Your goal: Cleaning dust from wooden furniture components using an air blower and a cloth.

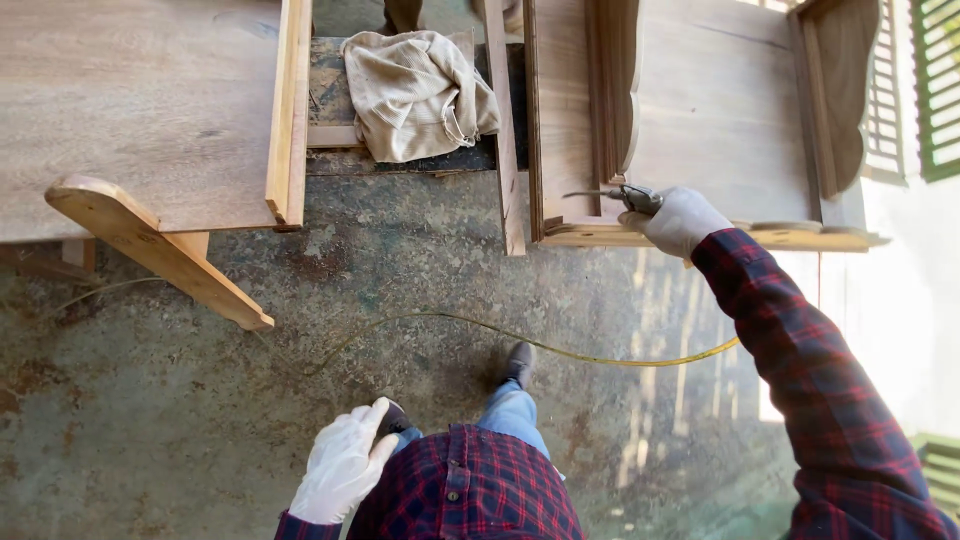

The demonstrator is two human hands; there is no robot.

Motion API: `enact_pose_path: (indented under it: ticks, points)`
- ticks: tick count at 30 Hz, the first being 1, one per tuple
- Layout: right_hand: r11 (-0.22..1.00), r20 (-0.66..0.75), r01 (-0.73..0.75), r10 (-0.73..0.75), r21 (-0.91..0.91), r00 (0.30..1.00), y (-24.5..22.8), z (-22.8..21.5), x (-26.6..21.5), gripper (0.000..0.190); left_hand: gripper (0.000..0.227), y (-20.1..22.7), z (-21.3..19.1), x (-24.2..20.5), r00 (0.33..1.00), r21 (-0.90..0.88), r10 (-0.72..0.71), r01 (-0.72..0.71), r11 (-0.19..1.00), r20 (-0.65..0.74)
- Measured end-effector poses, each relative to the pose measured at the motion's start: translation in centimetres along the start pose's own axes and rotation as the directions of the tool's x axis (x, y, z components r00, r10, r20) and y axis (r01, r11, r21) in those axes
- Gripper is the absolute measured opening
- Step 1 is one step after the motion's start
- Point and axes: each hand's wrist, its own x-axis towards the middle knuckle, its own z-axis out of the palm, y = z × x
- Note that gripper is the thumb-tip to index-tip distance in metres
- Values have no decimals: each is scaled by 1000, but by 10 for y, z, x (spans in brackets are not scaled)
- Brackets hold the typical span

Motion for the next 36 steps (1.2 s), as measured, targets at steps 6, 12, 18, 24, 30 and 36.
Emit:
enact_pose_path:
  ticks: [6,12,18,24,30,36]
  points:
    - [978,9,207,-208,35,978,56,2,53,41,56,76,35,59,977,-41,-78,71,997,-199]
    - [992,98,119,-123,43,988,189,-49,61,45,54,193,92,146,850,-211,-99,-14,977,-517]
    - [973,197,-59,104,-221,975,372,-69,89,48,53,266,77,200,923,-275,-178,83,958,-341]
    - [978,235,-181,201,-104,951,460,-18,95,52,37,266,61,248,813,-265,-249,121,957,-526]
    - [992,143,-122,123,-15,982,433,3,112,40,20,179,49,347,556,-355,-296,3,935,-776]
    - [999,165,-33,27,35,986,691,190,260,38,75,153,-5,442,369,-496,-562,264,827,-740]
